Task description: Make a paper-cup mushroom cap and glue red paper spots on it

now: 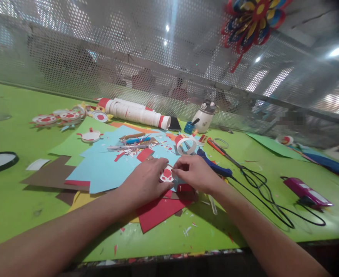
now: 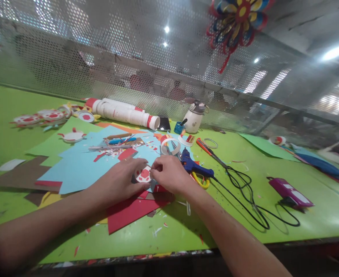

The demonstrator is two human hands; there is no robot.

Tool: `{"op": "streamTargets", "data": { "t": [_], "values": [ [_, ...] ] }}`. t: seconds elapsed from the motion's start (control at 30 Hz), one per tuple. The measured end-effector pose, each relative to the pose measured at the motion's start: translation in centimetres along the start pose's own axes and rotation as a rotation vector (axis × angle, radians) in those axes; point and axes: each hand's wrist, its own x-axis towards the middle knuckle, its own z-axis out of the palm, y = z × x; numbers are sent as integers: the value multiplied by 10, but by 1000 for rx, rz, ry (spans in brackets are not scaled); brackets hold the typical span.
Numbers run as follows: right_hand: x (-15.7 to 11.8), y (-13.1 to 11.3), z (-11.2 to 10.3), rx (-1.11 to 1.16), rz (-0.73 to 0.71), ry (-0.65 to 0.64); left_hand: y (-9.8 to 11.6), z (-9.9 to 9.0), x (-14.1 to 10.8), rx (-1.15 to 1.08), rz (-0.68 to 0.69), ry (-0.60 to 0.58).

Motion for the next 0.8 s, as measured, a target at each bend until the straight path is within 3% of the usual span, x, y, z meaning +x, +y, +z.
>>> {"op": "streamTargets", "data": {
  "t": [0.8],
  "values": [
    [0, -1, 5, -102, 17, -27, 3, -2, 1, 61, 2, -4]
  ]
}}
